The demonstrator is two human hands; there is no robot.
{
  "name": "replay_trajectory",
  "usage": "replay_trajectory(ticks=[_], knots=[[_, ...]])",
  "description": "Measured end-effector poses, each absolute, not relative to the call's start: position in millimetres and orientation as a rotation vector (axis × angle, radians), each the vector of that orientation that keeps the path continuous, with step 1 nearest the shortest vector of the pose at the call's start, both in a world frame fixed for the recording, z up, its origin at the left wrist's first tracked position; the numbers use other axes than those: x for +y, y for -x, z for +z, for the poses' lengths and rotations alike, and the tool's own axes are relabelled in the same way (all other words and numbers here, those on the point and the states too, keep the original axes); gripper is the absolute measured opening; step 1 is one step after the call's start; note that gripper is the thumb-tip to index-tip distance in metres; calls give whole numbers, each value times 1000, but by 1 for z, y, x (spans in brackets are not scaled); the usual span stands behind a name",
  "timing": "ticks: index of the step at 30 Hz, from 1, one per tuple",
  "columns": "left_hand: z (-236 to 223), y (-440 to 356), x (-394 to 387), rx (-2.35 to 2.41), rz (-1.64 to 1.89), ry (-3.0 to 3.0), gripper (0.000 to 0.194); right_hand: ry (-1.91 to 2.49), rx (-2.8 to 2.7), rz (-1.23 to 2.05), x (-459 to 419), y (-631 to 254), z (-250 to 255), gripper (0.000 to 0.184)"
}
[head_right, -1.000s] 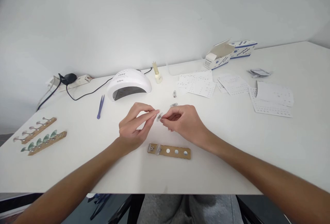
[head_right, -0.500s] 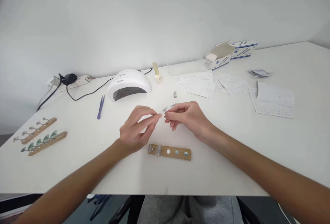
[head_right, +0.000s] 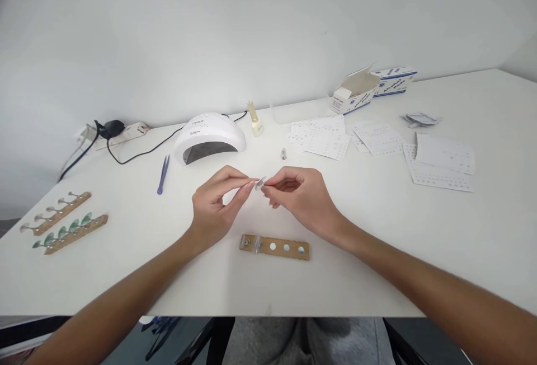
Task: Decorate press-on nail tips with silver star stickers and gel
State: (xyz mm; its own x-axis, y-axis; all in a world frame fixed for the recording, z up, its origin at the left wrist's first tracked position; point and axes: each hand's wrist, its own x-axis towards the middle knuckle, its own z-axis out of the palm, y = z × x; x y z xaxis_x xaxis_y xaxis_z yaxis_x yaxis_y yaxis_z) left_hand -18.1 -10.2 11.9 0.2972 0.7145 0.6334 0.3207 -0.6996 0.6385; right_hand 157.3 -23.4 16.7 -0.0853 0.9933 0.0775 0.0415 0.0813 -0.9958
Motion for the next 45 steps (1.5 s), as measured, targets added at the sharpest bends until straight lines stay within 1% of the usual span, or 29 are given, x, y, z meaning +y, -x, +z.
replay_trajectory(ticks=[8, 14, 16, 21, 23, 31, 40, 43, 45], knots=[[13, 22, -6, 991, 1339, -2102, 13, 1174, -1340, 1115, -16, -166, 21, 12], [6, 34, 14, 1055, 1397, -1998, 10, 1423, -1515, 1081, -6, -185, 15, 6], [3, 36, 19, 1078, 1380, -1987, 10, 1484, -1606, 1079, -5, -188, 10, 7], [1, 36, 21, 1075, 1329, -2001, 10, 1522, -1808, 888, -5, -185, -3, 10], [1, 36, 20, 1065, 1337, -2006, 10, 1519, -1836, 865, -5, -184, -7, 11], [1, 35, 19, 1070, 1316, -2018, 11, 1563, -1871, 942, 1, -186, -9, 20], [2, 35, 20, 1067, 1326, -2023, 11, 1572, -1930, 1003, 2, -189, -5, 19], [2, 36, 20, 1083, 1309, -2014, 13, 1585, -1971, 1044, 2, -192, 3, 22], [3, 36, 20, 1078, 1309, -2010, 13, 1599, -2001, 1035, -2, -196, 12, 21]])
